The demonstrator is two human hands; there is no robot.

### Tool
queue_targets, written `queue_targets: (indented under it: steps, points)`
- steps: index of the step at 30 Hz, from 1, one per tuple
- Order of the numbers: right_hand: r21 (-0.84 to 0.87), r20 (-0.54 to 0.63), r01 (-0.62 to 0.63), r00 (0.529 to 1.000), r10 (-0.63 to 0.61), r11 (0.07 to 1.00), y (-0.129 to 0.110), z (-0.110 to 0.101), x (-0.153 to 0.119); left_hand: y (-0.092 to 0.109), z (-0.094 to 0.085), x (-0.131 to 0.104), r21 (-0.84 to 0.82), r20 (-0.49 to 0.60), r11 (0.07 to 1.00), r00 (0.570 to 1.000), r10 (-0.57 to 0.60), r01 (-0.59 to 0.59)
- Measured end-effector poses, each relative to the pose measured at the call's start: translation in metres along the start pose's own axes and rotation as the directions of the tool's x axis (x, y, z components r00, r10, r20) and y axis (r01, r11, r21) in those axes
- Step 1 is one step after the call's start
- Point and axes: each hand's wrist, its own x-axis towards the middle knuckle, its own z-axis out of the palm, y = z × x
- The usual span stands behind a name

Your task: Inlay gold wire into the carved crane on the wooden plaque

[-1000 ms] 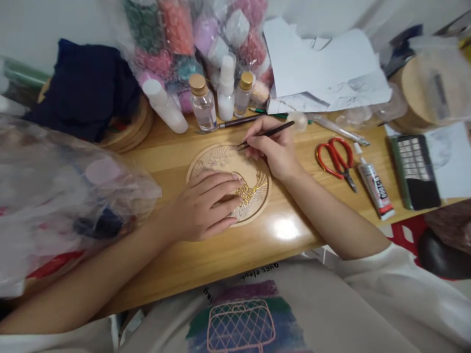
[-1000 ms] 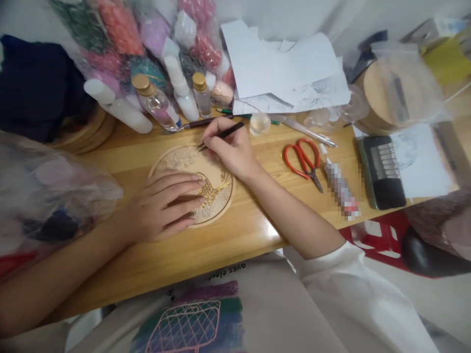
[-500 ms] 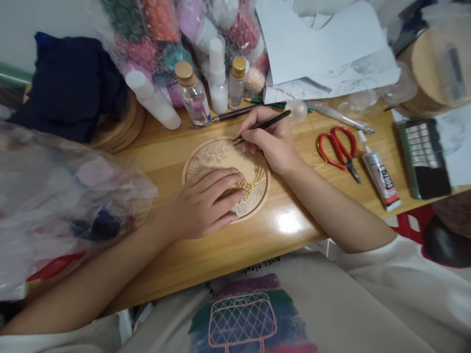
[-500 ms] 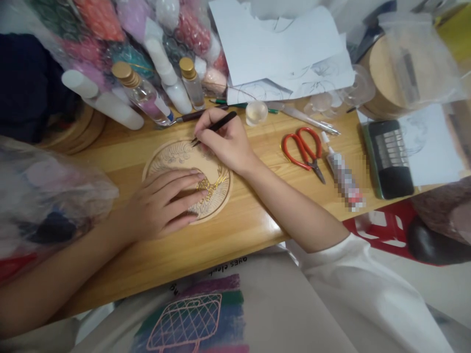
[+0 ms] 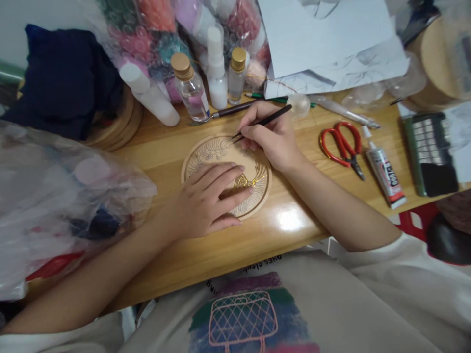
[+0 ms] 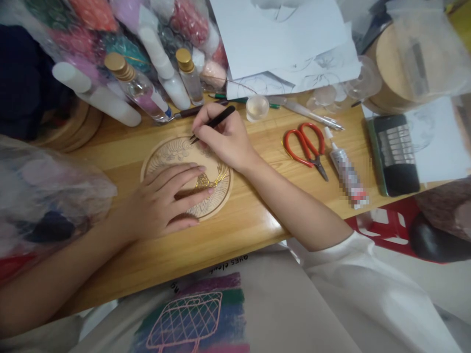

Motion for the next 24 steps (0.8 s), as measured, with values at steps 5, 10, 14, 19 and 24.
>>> queue_targets:
  steps: [5,10,14,19,24]
  points:
    - [0.017,0.011,0.011,1.000,-0.011,1.000,0.0008,-0.0006,-0.0009,0.0000,0.0016,-0.0003,0.009,-0.007,1.000,1.000,0.000,0.000]
    - [-0.041,-0.006,-0.019,1.000,0.019,0.999,0.0020,-0.0002,0.0002,-0.0001,0.0015,-0.0001,0.016,-0.009,1.000,1.000,-0.002,0.003]
    - [-0.076,-0.021,-0.030,0.999,0.028,0.997,0.0029,-0.0003,0.0013,0.0001,0.0005,0.0002,0.013,-0.004,1.000,1.000,0.000,0.000]
    - [-0.133,-0.031,-0.067,0.997,0.063,0.989,0.0033,-0.0003,0.0013,0.0004,0.0007,-0.0002,0.000,0.003,1.000,1.000,-0.012,0.012]
    - [-0.116,-0.037,-0.055,0.998,0.051,0.992,0.0036,-0.0001,0.0014,0.0006,0.0003,-0.0005,-0.002,0.013,1.000,1.000,-0.011,0.011]
